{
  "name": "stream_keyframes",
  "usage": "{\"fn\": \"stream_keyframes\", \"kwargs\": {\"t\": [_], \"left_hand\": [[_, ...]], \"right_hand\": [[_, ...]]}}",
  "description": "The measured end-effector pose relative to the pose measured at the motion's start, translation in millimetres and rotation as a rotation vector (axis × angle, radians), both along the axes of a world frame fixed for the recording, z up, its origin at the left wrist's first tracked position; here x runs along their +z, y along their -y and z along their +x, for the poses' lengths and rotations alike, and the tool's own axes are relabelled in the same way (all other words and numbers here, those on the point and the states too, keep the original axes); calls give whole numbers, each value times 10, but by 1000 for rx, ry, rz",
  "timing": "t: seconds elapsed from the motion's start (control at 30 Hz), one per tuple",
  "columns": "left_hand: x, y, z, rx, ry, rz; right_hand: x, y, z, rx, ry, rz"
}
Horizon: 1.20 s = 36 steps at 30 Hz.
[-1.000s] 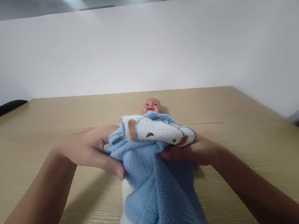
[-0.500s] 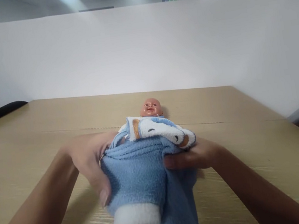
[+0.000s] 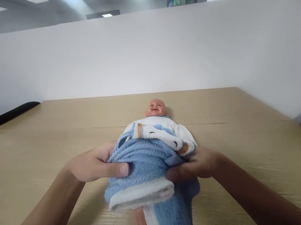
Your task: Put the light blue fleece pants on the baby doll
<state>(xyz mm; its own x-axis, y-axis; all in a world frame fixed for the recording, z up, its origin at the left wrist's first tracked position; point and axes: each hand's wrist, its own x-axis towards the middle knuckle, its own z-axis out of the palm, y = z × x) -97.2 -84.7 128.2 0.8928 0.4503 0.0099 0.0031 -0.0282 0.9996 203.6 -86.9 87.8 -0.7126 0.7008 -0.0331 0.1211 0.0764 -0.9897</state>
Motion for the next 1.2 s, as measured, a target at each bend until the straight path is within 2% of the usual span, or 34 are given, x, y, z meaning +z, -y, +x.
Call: {"fn": "stream_keyframes", "kwargs": {"t": [0.1,0.17,0.23,0.3,0.37,0.47,0.53,0.6,0.7,0.77,0.97,1.2], "left_hand": [[-147,284,-17,191,-32,-61],[-264,476,-11,281,-25,-100],[-384,659,0,257,0,-178],[-495,825,3,216,25,-269],[-587,966,-2,243,44,-318],[-684,1117,6,337,43,-305],[-739,1172,36,383,14,-290],[-804,1189,79,476,-41,-252],[-920,1150,134,715,-163,-122],[-989,1093,158,826,-236,-52],[-1091,851,232,854,-241,-43],[-1096,558,304,845,-181,9]], "right_hand": [[-86,156,-20,-15,18,-92],[-67,310,-61,22,11,-117],[-3,486,-116,143,8,-100],[61,667,-177,197,43,-53],[82,832,-242,90,111,38],[12,998,-343,-232,188,232],[-73,1024,-405,-326,204,317],[-160,985,-457,-325,196,338],[-276,868,-508,-327,200,320],[-344,792,-530,-357,235,322],[-528,607,-567,-448,274,379],[-661,310,-573,-536,312,450]]}}
